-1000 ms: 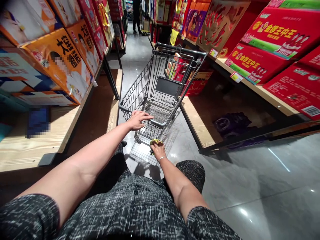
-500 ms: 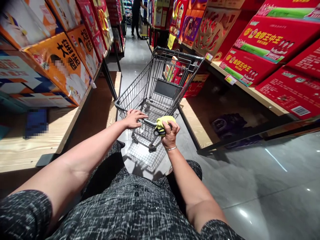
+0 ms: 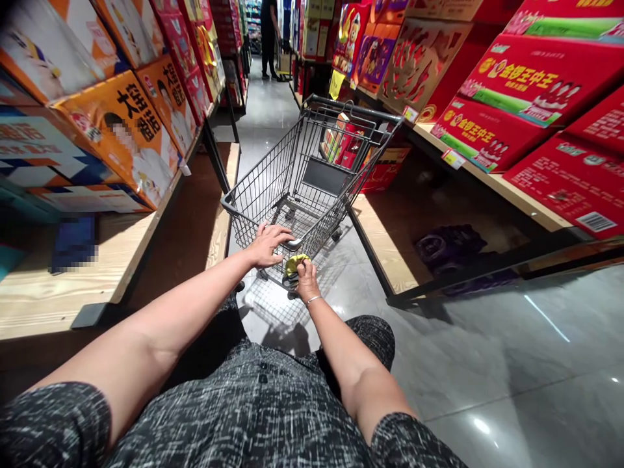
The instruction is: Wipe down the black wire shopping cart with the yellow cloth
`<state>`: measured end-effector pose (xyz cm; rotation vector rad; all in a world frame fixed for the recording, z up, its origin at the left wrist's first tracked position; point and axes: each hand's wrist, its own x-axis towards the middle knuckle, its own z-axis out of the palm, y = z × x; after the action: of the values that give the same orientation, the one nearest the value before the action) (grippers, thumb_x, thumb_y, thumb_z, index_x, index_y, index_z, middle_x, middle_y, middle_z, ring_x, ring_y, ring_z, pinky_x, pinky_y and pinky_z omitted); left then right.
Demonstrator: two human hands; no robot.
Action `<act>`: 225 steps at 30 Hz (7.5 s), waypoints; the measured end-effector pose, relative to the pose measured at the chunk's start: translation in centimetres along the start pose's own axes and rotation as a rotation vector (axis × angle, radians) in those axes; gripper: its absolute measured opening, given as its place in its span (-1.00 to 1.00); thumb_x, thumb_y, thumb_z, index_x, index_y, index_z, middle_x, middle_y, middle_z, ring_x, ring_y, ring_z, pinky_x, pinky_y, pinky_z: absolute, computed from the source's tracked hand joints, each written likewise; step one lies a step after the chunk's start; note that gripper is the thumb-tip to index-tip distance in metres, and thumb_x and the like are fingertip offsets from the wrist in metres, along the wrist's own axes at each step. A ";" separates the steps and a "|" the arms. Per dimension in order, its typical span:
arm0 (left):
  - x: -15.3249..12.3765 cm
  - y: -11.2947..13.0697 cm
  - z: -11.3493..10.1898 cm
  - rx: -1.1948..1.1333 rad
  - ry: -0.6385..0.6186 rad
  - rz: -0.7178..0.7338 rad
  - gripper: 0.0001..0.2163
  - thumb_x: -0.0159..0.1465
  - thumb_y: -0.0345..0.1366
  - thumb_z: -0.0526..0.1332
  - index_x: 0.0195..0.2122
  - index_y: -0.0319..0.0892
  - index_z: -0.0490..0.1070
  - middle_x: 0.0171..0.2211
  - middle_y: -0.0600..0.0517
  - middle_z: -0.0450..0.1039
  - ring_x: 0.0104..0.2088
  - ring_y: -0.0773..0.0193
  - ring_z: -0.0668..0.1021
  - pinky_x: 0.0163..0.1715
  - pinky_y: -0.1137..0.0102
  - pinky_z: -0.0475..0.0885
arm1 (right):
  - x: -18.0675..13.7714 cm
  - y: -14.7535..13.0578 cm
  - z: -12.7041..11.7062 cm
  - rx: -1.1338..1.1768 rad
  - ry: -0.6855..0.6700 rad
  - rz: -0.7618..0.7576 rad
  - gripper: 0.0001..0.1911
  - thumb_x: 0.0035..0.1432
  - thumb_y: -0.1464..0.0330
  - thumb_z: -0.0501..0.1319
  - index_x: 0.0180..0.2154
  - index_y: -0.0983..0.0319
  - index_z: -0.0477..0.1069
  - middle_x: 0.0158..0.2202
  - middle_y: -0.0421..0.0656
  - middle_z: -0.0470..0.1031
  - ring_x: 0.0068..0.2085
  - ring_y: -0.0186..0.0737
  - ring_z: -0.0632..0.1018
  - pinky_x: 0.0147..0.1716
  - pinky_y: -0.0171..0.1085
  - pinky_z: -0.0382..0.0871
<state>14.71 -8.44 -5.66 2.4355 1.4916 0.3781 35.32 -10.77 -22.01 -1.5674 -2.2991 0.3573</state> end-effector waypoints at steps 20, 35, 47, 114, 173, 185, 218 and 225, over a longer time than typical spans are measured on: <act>-2.1 -3.6 -1.1 -0.024 0.143 -0.369 -0.33 0.24 -0.22 0.30 0.36 -0.15 0.15 0.43 -0.20 0.13 0.51 -0.05 0.02 0.46 0.00 0.07 | 12.2 -10.8 -11.9 -0.151 0.024 -0.414 -0.42 0.26 0.47 0.12 0.28 0.07 0.38 0.34 -0.04 0.29 0.29 0.03 0.21 0.17 -0.04 0.28; -2.6 -4.7 -1.2 -0.097 0.190 -0.375 -0.40 0.24 -0.27 0.33 0.27 -0.13 0.17 0.46 -0.20 0.05 0.54 -0.02 -0.12 0.46 -0.09 -0.02 | 20.7 -6.2 -18.8 -0.546 -0.039 -0.027 -0.66 0.40 0.36 0.02 0.08 0.09 0.46 0.13 0.02 0.39 0.12 0.05 0.31 -0.07 -0.02 0.34; -4.6 -6.8 -2.4 -0.034 0.117 -0.414 -0.26 0.20 -0.29 0.37 0.38 -0.02 0.12 0.49 -0.12 -0.02 0.54 -0.06 -0.16 0.46 -0.17 -0.11 | 19.1 -13.7 -16.6 -0.515 -0.262 -0.260 -0.58 0.19 0.30 0.26 0.10 0.11 0.46 0.09 0.00 0.48 0.12 0.07 0.40 -0.01 0.00 0.45; -5.7 -9.6 -6.2 0.079 0.091 -0.510 -0.45 0.13 -0.39 0.22 0.18 0.01 0.27 0.12 0.02 0.48 0.25 0.02 0.36 0.35 0.07 0.07 | 14.3 -11.2 -2.8 0.107 0.176 -0.406 -0.61 0.42 0.31 0.10 0.15 -0.06 0.55 0.15 -0.12 0.44 0.16 -0.02 0.29 0.25 -0.02 0.22; -3.5 -9.3 -7.0 0.136 0.004 -0.558 -0.46 0.20 -0.29 0.20 0.24 0.02 0.32 0.21 -0.09 0.42 0.28 -0.07 0.34 0.26 -0.01 0.15 | 19.9 -5.2 -20.6 -0.387 0.092 0.035 -0.65 0.29 0.27 0.14 0.05 0.13 0.53 -0.01 0.03 0.46 -0.01 0.03 0.40 0.01 0.02 0.30; -1.2 -6.3 -6.1 0.324 -0.049 -0.506 -0.35 0.28 -0.16 0.25 0.40 0.14 0.15 0.29 -0.12 0.28 0.26 -0.17 0.32 0.20 -0.12 0.24 | 14.2 -14.2 -11.1 -0.248 0.248 -0.096 -0.49 0.39 0.42 -0.02 0.29 0.07 0.35 0.31 0.03 0.31 0.23 0.16 0.25 0.06 0.09 0.20; -1.4 -7.5 -6.1 0.095 0.011 -0.480 -0.35 0.11 -0.41 0.25 0.26 0.14 0.30 0.28 0.03 0.30 0.29 -0.03 0.24 0.28 0.01 0.05 | 10.3 -9.6 4.2 -0.151 -0.299 -0.275 -0.48 0.37 0.38 0.08 0.22 -0.22 0.44 0.40 -0.23 0.26 0.38 0.14 0.14 0.29 0.14 0.15; -1.5 -7.4 -6.3 0.071 0.003 -0.487 -0.35 0.10 -0.42 0.24 0.25 0.14 0.31 0.29 0.03 0.28 0.31 -0.03 0.22 0.29 0.01 0.05 | 10.6 -8.8 3.7 -0.148 -0.337 -0.291 -0.62 0.38 0.31 0.08 0.06 -0.07 0.59 0.35 -0.22 0.33 0.33 0.11 0.22 0.22 0.00 0.20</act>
<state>5.77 -5.98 -2.52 2.0182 2.0515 0.2276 22.81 -4.13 -20.60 -1.2859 -2.8247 0.4093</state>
